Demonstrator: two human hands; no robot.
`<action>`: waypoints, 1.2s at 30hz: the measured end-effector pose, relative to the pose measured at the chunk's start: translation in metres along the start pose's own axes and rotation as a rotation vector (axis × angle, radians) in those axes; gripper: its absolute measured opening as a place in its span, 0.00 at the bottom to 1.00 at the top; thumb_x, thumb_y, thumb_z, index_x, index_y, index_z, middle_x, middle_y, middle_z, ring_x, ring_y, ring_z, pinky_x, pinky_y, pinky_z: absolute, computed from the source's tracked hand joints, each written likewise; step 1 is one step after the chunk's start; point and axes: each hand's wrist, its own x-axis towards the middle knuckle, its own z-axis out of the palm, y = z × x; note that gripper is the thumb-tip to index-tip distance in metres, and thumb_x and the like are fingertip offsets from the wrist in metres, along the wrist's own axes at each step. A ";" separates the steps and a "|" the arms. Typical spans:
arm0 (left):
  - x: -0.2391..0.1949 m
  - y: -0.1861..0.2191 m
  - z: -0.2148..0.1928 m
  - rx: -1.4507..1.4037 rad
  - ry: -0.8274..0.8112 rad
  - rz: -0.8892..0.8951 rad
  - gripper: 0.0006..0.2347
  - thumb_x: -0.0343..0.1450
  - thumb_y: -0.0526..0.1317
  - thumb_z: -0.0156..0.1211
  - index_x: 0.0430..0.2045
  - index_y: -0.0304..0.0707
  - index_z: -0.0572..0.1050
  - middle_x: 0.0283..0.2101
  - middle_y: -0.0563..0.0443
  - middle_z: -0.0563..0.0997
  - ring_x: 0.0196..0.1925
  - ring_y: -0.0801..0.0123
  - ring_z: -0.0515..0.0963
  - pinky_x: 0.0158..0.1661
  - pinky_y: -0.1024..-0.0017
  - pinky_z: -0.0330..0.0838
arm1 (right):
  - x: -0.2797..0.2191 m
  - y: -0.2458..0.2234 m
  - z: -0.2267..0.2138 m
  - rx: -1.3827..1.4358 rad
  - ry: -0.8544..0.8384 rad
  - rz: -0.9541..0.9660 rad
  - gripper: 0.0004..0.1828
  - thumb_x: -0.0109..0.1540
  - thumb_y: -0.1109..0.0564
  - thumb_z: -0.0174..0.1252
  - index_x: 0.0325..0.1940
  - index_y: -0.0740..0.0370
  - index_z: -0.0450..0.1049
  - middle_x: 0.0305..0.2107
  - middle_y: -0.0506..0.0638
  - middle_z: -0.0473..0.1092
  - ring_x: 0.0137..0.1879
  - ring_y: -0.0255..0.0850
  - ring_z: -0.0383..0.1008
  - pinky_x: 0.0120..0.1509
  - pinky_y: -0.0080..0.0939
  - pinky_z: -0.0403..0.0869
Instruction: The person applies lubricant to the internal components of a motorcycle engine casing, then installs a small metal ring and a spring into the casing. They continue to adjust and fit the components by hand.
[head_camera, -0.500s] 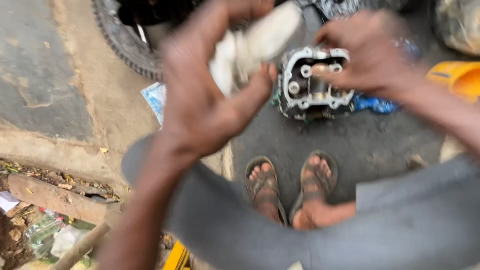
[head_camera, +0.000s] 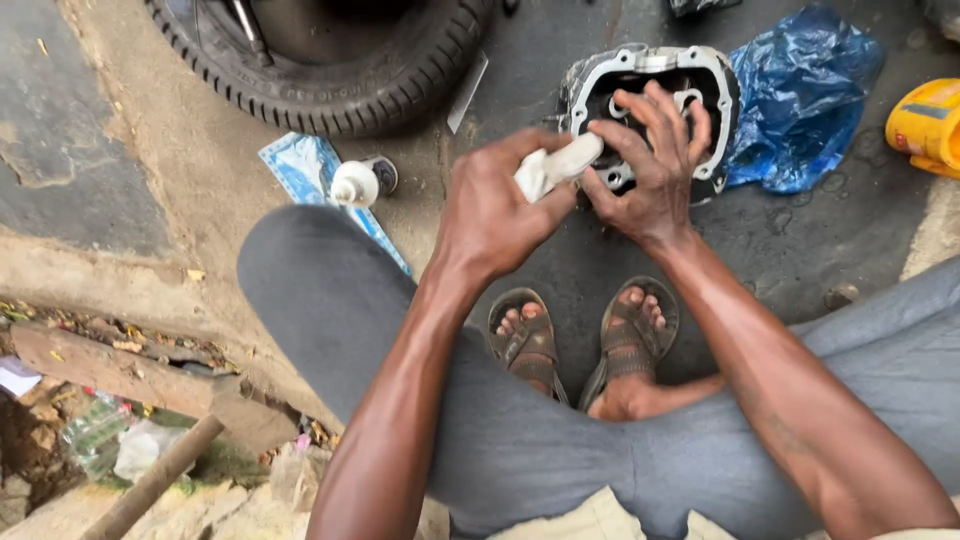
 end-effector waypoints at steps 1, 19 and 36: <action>0.002 -0.009 0.000 0.004 0.015 0.083 0.19 0.63 0.39 0.66 0.49 0.35 0.80 0.35 0.44 0.87 0.31 0.69 0.86 0.35 0.70 0.81 | 0.006 0.005 0.003 0.030 -0.026 -0.030 0.21 0.62 0.45 0.70 0.58 0.48 0.78 0.65 0.52 0.67 0.78 0.54 0.57 0.81 0.69 0.42; -0.002 -0.005 -0.004 0.069 0.093 0.055 0.09 0.66 0.39 0.62 0.37 0.37 0.75 0.28 0.44 0.85 0.26 0.68 0.86 0.26 0.70 0.80 | 0.011 -0.002 -0.006 0.212 -0.073 0.064 0.17 0.60 0.53 0.70 0.52 0.56 0.80 0.62 0.55 0.70 0.74 0.48 0.65 0.85 0.65 0.39; -0.012 -0.013 -0.011 0.018 0.105 0.052 0.14 0.62 0.41 0.62 0.40 0.39 0.73 0.21 0.47 0.82 0.20 0.68 0.83 0.22 0.67 0.76 | 0.000 0.013 0.016 0.142 -0.058 0.057 0.14 0.62 0.50 0.67 0.50 0.56 0.80 0.61 0.55 0.69 0.74 0.49 0.65 0.86 0.71 0.41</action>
